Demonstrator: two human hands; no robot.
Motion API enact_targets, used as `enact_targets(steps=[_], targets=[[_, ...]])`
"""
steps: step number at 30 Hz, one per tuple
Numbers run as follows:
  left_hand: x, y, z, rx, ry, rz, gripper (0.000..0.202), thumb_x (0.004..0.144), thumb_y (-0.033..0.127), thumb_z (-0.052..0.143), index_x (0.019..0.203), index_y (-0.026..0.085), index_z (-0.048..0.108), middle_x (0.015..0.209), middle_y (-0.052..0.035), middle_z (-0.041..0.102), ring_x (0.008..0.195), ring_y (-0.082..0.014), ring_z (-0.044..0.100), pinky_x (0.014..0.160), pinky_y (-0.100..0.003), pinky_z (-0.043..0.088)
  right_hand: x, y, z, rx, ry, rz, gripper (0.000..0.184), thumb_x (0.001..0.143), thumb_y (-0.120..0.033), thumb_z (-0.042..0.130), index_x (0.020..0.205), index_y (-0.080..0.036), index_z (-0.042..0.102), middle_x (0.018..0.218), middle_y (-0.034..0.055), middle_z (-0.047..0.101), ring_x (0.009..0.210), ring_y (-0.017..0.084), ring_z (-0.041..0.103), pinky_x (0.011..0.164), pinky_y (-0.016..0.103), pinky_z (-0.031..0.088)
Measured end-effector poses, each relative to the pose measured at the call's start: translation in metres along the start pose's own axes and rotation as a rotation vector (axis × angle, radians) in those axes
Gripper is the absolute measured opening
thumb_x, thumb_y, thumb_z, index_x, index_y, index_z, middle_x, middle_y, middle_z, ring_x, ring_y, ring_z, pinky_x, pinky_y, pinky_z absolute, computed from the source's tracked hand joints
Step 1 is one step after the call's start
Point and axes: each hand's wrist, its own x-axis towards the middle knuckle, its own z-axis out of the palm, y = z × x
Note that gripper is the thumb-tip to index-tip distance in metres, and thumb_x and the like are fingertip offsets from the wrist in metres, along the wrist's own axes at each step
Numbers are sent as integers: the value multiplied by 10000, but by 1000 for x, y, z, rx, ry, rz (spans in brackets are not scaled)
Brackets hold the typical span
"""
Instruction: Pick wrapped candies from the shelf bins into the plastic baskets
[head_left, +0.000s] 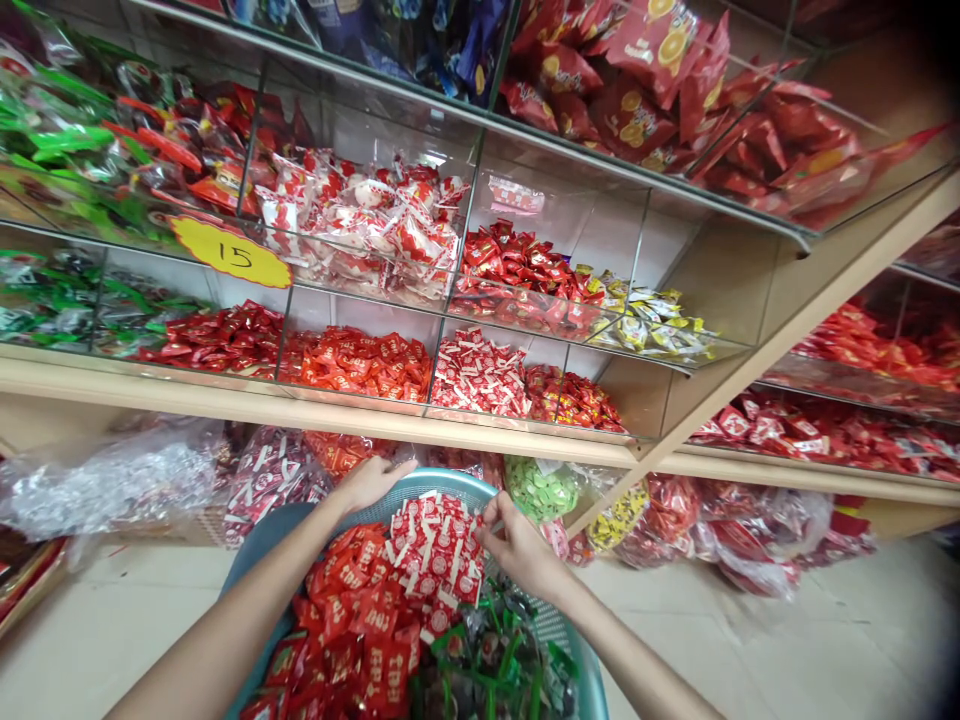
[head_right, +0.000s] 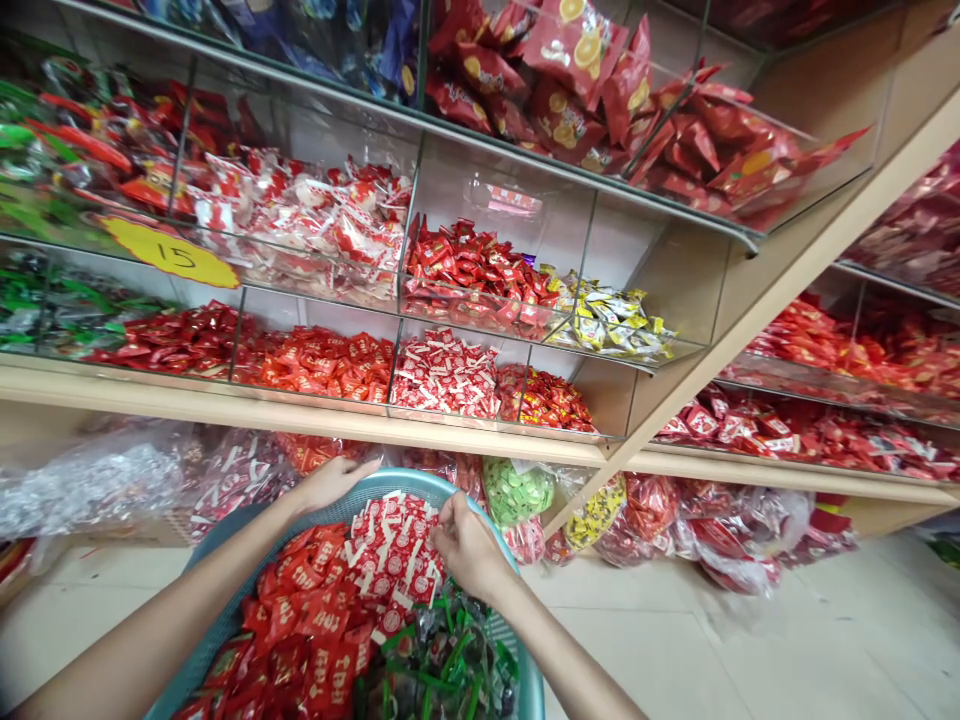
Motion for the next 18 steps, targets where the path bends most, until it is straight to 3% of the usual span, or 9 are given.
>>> enact_targets(steps=[4,10,18], targets=[[0,-1,0,-1,4,-6,693,615,747,418,722,122,698,662,-72,683,671,-232,591,605,-269,356,-8,11,13,-99,34,4,60,840,-274,385,849,-230,345,725,-17,515,631,150,508,585,251,358],[1,0,1,23,1,2,663,623,740,412,680,137,680,656,-62,675,660,-220,579,587,-260,344,-20,7,10,-322,-2,91,15,857,-219,348,864,-224,335,782,23,552,673,167,546,588,250,331],[-4,6,-2,11,1,-13,680,617,745,418,707,129,691,679,-75,687,698,-243,596,617,-272,358,-16,6,15,-321,55,94,29,842,-237,400,864,-220,391,737,9,569,674,169,561,583,240,338]])
